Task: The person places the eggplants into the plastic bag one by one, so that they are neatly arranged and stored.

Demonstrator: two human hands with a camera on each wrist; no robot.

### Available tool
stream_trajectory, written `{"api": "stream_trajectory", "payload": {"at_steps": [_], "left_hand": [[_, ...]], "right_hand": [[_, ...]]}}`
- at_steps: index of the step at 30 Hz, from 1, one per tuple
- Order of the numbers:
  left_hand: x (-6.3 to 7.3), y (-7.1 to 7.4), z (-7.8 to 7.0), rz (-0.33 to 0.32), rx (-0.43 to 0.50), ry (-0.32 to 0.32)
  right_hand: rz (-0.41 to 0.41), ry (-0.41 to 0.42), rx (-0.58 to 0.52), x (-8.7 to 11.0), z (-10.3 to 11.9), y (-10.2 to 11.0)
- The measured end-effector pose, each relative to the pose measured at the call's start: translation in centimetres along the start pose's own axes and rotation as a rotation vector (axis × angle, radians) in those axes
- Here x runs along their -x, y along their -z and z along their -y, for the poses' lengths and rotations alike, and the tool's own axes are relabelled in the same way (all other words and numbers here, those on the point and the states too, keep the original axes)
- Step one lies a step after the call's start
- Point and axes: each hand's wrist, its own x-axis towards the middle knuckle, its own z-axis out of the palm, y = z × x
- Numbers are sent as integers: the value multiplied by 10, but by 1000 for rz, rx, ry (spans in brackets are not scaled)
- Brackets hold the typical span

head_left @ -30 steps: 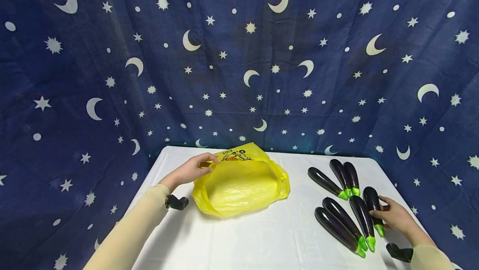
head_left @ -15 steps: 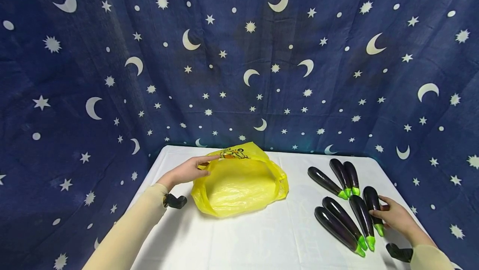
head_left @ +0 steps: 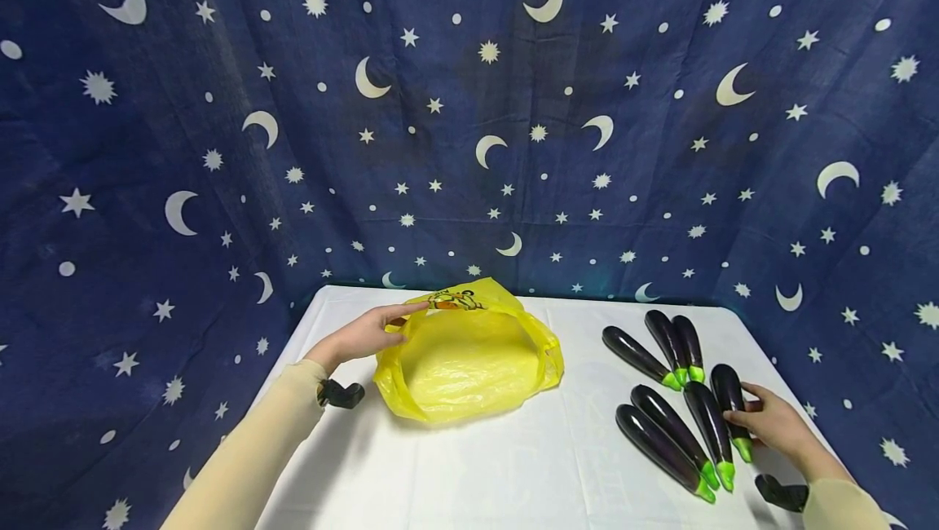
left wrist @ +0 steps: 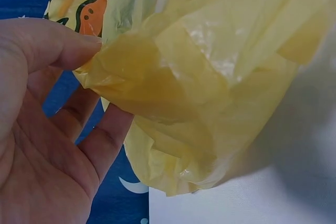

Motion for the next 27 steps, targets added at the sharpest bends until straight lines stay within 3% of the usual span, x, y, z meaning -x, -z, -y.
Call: {"api": "stream_trajectory", "payload": {"at_steps": [14, 27], "left_hand": [[1, 1, 2, 6, 7, -1], [0, -2, 3, -8, 4, 3]], "right_hand": [[20, 9, -53, -1, -1, 1], [57, -50, -106, -1, -6, 6]]}}
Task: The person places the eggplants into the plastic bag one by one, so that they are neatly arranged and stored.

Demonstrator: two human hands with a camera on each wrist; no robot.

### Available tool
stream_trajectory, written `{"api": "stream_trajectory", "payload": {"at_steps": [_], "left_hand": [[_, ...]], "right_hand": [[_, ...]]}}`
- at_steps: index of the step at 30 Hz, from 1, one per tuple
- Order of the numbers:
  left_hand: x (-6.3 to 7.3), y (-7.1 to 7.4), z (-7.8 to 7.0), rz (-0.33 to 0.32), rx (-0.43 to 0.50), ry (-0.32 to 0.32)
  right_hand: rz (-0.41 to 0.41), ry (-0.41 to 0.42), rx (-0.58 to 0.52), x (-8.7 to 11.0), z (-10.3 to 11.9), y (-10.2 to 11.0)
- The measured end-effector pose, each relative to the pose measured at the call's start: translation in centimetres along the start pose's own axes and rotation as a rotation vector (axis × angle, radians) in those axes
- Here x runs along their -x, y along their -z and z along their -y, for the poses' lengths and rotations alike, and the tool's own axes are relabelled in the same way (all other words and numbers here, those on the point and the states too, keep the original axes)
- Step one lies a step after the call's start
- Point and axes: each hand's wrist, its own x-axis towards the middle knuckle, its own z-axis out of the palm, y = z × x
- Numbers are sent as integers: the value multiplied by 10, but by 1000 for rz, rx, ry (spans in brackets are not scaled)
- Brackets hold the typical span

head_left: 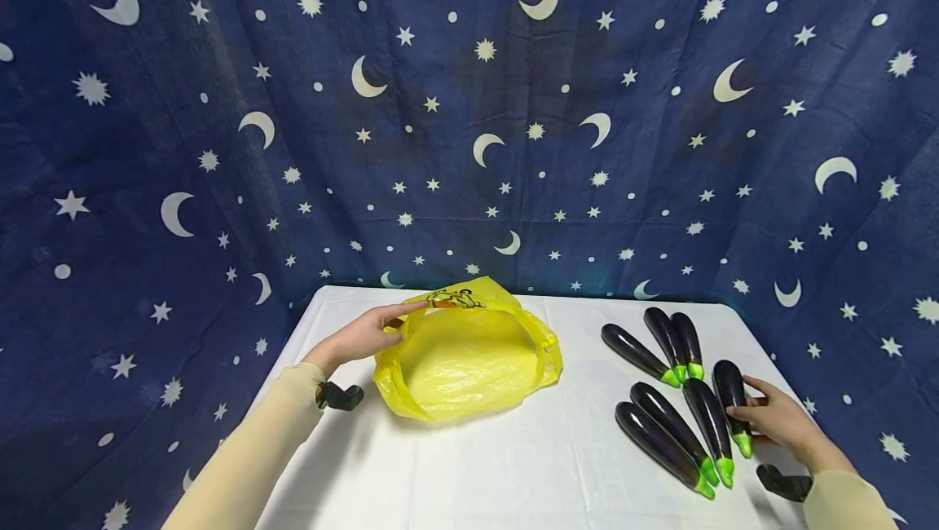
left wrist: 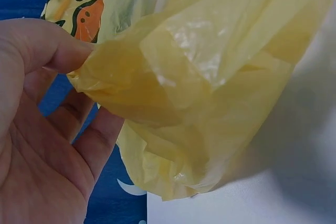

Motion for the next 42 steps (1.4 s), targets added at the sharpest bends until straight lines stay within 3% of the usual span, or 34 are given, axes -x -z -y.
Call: {"api": "stream_trajectory", "payload": {"at_steps": [12, 21, 30, 35, 42], "left_hand": [[2, -2, 4, -28, 52, 18], [3, -3, 7, -36, 112, 6], [1, -6, 9, -51, 155, -1], [2, -8, 10, -64, 155, -1], [1, -9, 11, -58, 176, 0]], "right_hand": [[-139, 84, -10, 5, 10, 12], [-174, 172, -189, 10, 37, 5], [24, 289, -645, 10, 57, -12], [115, 327, -760, 9, 66, -23], [180, 345, -808, 8, 78, -39]]}}
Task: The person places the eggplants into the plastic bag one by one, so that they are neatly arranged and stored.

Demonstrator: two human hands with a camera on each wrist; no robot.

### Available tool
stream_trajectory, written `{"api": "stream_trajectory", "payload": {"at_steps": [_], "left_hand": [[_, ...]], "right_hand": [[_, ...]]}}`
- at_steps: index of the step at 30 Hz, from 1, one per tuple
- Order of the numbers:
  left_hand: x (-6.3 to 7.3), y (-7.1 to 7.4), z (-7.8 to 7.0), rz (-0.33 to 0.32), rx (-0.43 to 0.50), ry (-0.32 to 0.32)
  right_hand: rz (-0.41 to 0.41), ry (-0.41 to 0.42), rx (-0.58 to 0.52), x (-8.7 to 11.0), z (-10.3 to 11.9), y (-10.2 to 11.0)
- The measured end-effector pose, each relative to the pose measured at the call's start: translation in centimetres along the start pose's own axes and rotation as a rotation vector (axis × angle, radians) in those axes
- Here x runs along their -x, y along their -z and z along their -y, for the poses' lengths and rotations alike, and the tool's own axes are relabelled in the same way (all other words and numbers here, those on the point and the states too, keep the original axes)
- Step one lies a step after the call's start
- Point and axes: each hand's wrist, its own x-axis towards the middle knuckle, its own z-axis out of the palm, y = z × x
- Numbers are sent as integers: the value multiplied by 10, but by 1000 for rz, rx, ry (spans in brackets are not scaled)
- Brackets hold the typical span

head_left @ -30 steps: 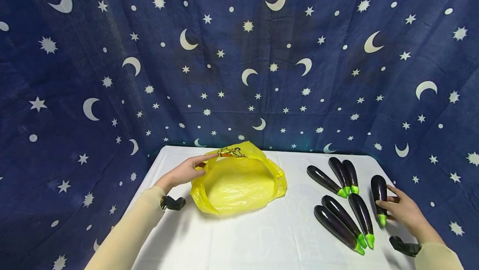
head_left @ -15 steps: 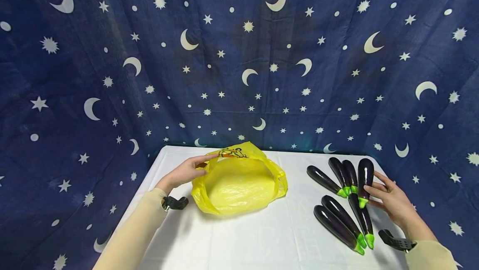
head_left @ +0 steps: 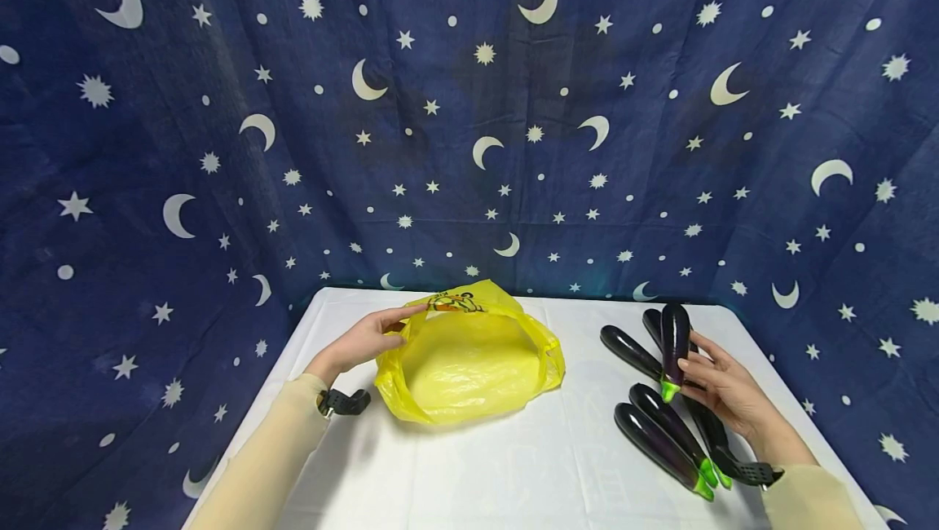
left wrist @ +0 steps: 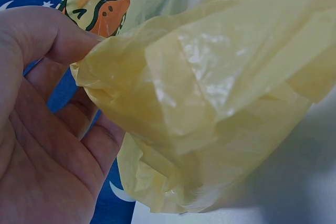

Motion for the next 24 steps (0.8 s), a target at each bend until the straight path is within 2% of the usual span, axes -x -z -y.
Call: {"api": "stream_trajectory", "payload": {"at_steps": [5, 13, 24], "left_hand": [[1, -1, 0, 4, 2, 2], [1, 0, -1, 33, 18, -5], [-1, 0, 1, 42, 28, -14]], "right_hand": [[76, 11, -42, -6, -3, -14], [121, 8, -84, -20, -8, -38], [330, -39, -174, -38, -12, -75]]}}
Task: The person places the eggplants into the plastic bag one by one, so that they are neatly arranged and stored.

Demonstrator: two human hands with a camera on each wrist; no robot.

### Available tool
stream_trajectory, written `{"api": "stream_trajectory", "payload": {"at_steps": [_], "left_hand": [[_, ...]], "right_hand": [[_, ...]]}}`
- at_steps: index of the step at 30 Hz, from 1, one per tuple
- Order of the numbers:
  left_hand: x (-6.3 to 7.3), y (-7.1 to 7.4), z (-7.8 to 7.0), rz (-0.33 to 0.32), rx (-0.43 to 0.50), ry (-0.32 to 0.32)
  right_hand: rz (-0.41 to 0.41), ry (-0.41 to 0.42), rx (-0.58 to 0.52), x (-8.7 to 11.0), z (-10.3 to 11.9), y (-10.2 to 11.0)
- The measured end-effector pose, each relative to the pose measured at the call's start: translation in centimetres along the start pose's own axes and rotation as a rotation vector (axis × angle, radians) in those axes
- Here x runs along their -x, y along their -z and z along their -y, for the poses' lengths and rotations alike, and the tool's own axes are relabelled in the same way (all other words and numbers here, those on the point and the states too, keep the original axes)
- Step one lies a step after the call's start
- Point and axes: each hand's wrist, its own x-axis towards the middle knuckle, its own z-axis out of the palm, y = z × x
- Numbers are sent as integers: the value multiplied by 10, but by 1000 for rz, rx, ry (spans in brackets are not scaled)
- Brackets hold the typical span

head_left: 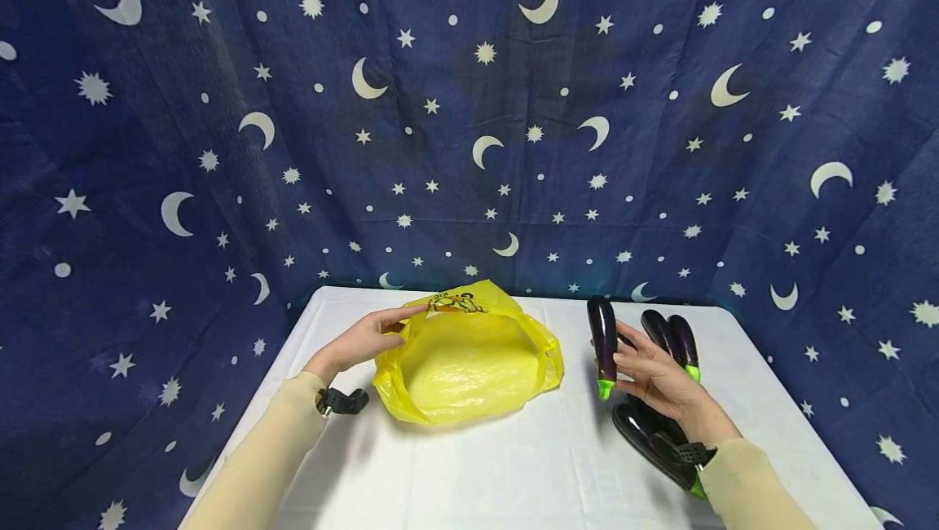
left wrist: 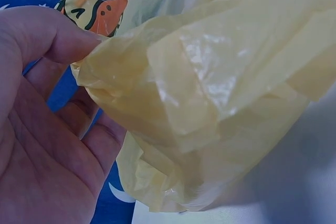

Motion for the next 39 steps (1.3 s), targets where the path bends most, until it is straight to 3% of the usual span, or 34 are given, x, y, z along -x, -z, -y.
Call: {"api": "stream_trajectory", "payload": {"at_steps": [17, 32, 39], "left_hand": [[1, -2, -8, -15, -36, -31], [-3, -7, -11, -12, -57, -39], [-4, -8, -10, -6, -58, -57]], "right_hand": [[281, -148, -139, -50, -29, -56], [227, -313, -150, -87, -61, -102], [141, -360, -121, -106, -74, -123]]}}
